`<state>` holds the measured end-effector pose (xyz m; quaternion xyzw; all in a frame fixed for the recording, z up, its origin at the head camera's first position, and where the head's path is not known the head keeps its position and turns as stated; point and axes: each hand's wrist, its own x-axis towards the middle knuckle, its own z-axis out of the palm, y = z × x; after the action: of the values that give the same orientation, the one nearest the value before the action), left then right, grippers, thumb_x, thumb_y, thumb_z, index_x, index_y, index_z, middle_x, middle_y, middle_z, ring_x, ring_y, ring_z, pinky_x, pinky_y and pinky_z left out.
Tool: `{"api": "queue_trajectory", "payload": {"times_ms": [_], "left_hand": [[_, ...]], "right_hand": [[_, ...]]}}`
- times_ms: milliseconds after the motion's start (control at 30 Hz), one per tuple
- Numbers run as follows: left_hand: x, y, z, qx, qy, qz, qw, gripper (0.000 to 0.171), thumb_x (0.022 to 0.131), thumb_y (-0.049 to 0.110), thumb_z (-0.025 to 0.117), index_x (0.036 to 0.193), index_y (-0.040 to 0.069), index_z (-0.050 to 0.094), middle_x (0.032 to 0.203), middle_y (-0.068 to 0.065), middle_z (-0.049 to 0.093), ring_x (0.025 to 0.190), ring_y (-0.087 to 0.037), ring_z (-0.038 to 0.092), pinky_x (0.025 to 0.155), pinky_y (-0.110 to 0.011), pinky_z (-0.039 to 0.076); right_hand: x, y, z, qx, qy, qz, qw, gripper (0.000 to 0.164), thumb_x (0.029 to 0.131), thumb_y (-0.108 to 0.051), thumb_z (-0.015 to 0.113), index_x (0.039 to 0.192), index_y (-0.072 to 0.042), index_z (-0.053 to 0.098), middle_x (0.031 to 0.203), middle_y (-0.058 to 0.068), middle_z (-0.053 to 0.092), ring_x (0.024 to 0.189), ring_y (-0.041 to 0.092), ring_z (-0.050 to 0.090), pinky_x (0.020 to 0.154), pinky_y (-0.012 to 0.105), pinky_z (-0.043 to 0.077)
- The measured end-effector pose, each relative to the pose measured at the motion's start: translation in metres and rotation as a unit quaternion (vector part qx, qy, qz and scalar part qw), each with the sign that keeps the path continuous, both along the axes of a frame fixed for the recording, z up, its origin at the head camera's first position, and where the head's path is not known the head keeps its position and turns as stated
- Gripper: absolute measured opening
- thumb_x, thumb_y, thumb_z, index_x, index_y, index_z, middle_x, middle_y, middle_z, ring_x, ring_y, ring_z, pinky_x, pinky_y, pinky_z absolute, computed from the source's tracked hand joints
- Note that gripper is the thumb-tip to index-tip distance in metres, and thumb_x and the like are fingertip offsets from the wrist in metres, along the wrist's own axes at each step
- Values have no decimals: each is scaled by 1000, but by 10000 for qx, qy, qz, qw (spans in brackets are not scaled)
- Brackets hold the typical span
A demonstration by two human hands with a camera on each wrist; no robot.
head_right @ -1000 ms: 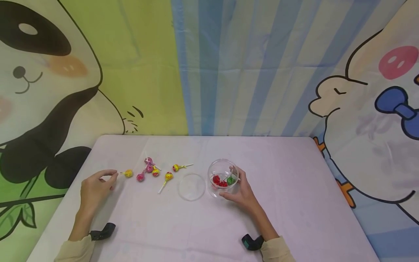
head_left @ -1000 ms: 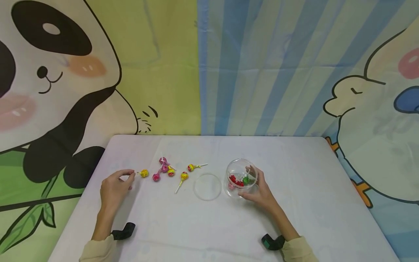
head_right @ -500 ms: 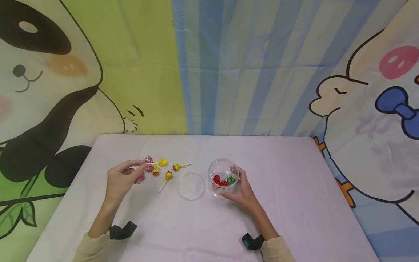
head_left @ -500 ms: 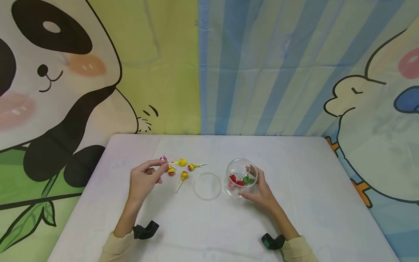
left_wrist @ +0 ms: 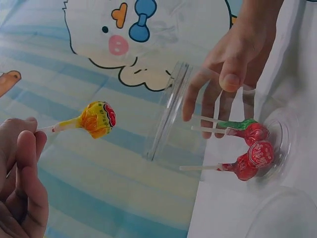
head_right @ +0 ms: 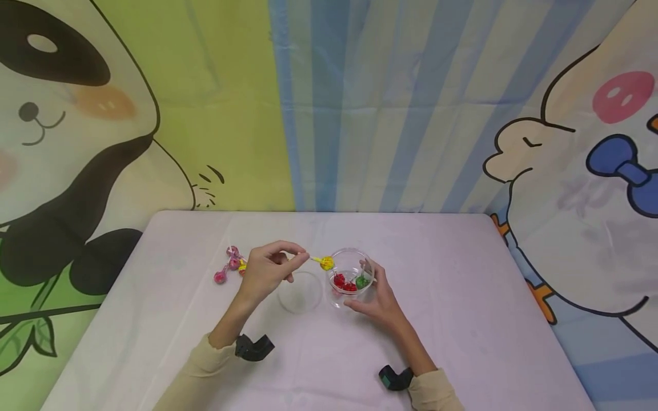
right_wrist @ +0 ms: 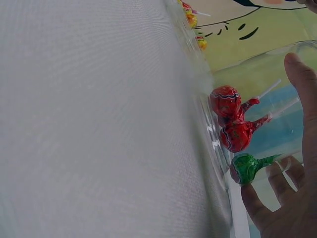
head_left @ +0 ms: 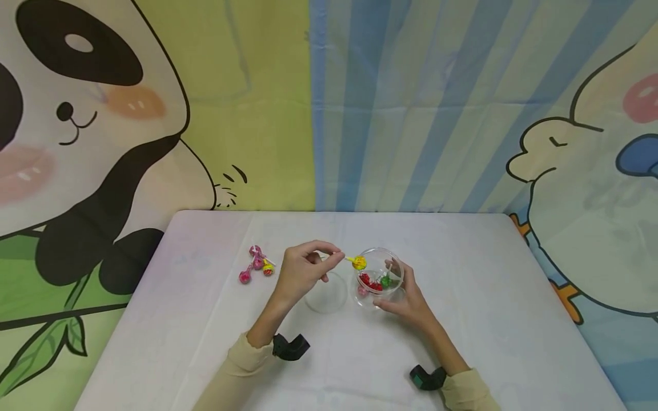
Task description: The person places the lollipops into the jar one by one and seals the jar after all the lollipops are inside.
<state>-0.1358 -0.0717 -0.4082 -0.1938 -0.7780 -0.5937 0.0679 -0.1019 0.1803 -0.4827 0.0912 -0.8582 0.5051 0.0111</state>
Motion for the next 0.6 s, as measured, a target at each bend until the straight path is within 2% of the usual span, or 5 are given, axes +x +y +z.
{"api": "queue_trajectory", "payload": {"times_ms": [200, 433, 600], "left_hand": [[-6, 25, -13, -640, 692, -104, 9955, 17, 81, 36, 67, 87, 21, 69, 80, 7, 69, 43, 0, 49, 40, -21, 40], [-11, 45, -25, -1330, 965, -2, 9864, 19, 78, 37, 70, 84, 19, 71, 77, 8, 70, 42, 6, 44, 41, -16, 37], [-11, 54, -28, -1626, 1083, 114, 9807, 17, 78, 35, 71, 85, 19, 72, 78, 8, 71, 38, 7, 41, 40, -15, 36]], "right_hand": [[0, 1, 0, -83, 104, 81, 9999, 92, 68, -12, 80, 138, -2, 21, 141, 23, 39, 132, 39, 35, 103, 62, 26], [0, 2, 0, -90, 192, 182, 9996, 91, 69, -14, 79, 139, -3, 20, 142, 22, 38, 132, 39, 35, 102, 62, 27], [1, 2, 0, -110, 232, 224, 9994, 91, 70, -13, 78, 139, -2, 20, 141, 24, 37, 131, 42, 35, 100, 63, 30]]}}
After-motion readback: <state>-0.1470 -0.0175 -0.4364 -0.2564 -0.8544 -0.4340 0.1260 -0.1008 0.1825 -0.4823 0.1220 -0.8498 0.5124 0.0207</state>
